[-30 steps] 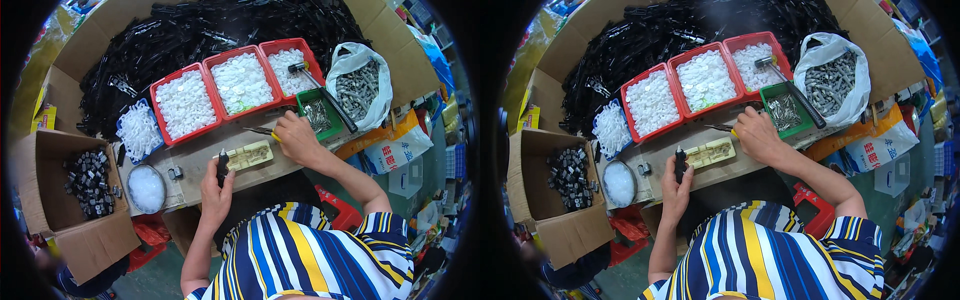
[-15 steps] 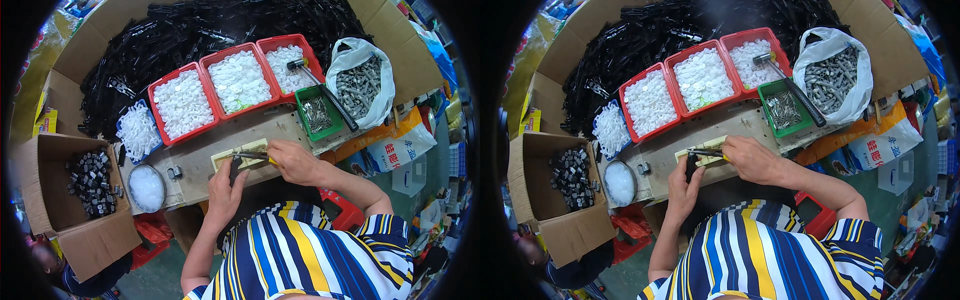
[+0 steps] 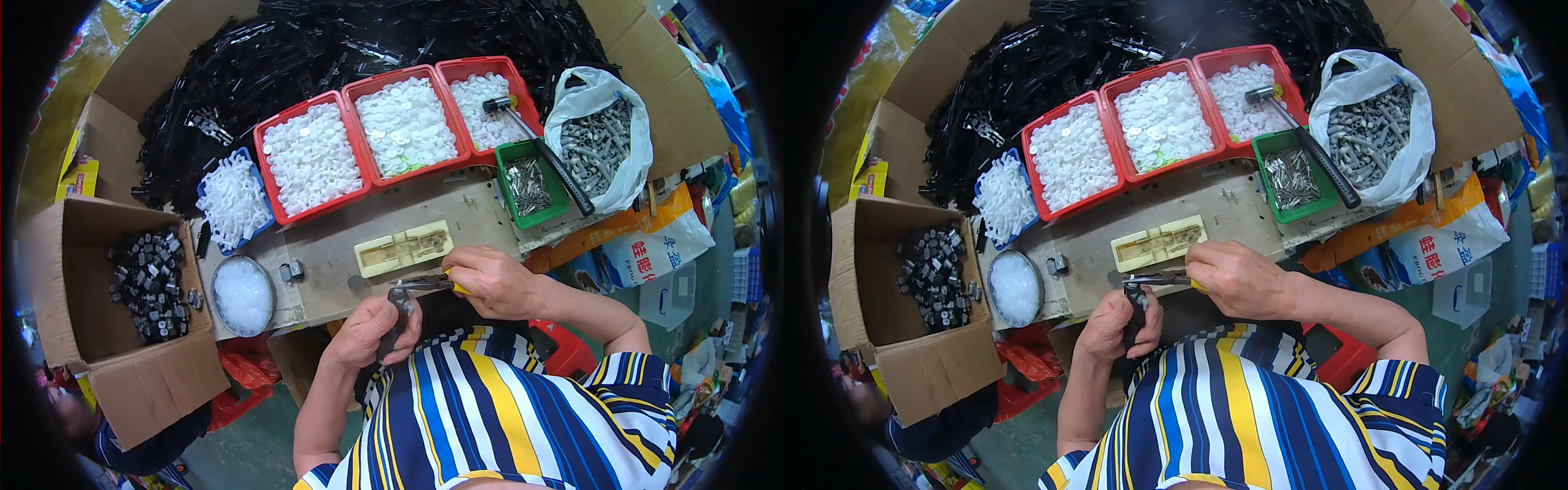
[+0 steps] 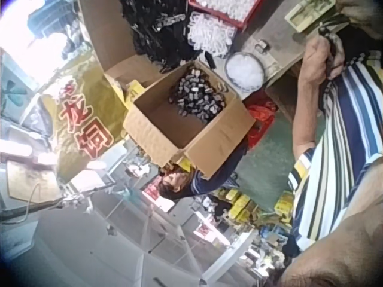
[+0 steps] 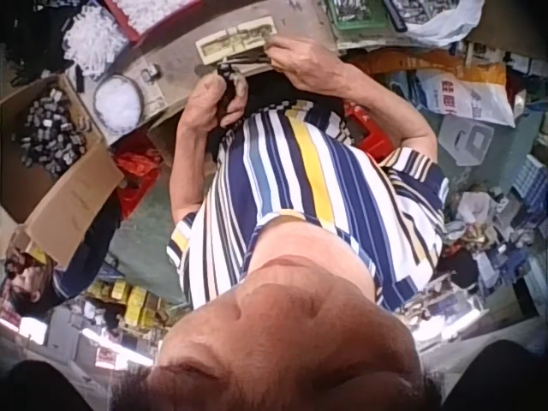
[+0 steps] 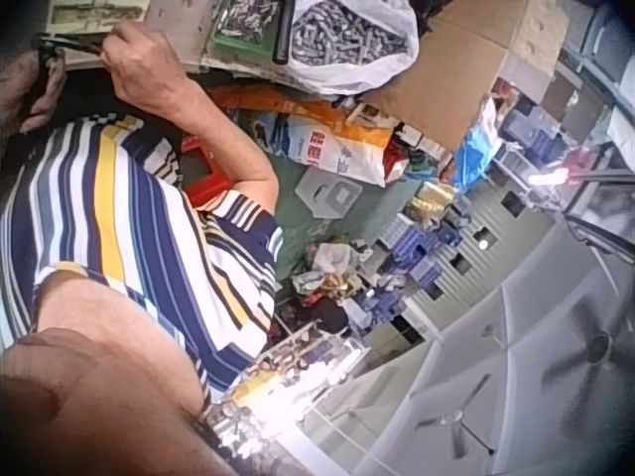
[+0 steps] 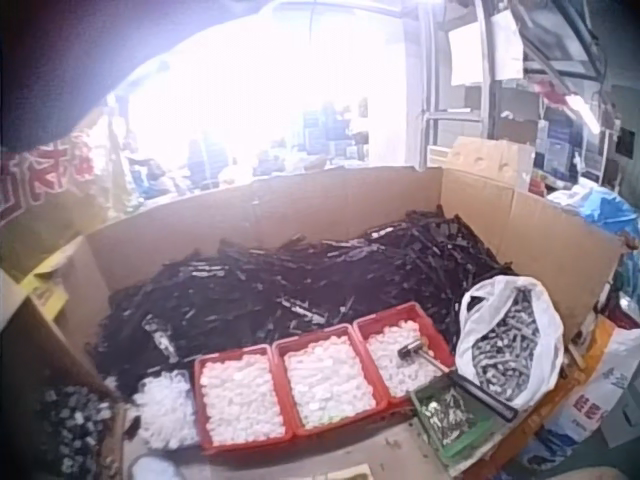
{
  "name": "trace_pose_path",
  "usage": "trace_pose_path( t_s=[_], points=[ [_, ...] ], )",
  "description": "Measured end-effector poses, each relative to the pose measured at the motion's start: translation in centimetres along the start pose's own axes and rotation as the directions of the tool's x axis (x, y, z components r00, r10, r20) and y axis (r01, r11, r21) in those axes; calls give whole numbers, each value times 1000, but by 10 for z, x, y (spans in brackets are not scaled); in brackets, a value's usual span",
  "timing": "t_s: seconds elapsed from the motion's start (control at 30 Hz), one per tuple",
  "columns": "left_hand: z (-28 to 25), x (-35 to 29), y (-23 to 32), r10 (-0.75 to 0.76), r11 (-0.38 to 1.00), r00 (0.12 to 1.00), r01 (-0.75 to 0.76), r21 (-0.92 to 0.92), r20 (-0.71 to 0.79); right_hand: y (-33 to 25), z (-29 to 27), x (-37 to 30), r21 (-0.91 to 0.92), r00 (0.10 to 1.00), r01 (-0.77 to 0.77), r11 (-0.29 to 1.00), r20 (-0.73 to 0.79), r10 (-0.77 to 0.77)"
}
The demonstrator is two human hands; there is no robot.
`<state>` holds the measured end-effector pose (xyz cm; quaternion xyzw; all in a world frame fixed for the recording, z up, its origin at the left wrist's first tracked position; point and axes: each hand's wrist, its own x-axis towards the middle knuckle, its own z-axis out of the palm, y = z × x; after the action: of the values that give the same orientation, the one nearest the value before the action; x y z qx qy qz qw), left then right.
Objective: The person assembles small padlocks at a workbench. They place a white plastic cap into a metal lock body, insert a metal pin, and use a hammer to secure the components. The person then uses pliers to adjust the assembly and places the finished lock into a cardboard box. This process is repeated for multiple units.
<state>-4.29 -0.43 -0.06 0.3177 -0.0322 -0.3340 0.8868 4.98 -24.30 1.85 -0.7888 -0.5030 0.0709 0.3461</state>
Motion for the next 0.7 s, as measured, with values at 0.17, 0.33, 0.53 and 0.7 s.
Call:
trace_pose_path(
  t_s=[0.17, 0.33, 0.53, 0.7],
  points=[
    [-16, -42, -3, -36, 911, 906, 203, 359, -422, 15, 3, 8, 1, 995, -72, 997, 73, 72],
    [-37, -125, -21, 200, 113, 650, 727, 677, -733, 49, 0, 6, -230, 979, -205, 951, -28, 204],
    [-27, -142, -28, 599, -66, 529, 780, 622, -601, 66, 5, 2, -379, 938, -340, 861, -66, 341],
    [-17, -77, 0, 762, -213, 577, 651, 729, -293, 64, 3, 5, -356, 923, -370, 858, -35, 383]
  ],
)
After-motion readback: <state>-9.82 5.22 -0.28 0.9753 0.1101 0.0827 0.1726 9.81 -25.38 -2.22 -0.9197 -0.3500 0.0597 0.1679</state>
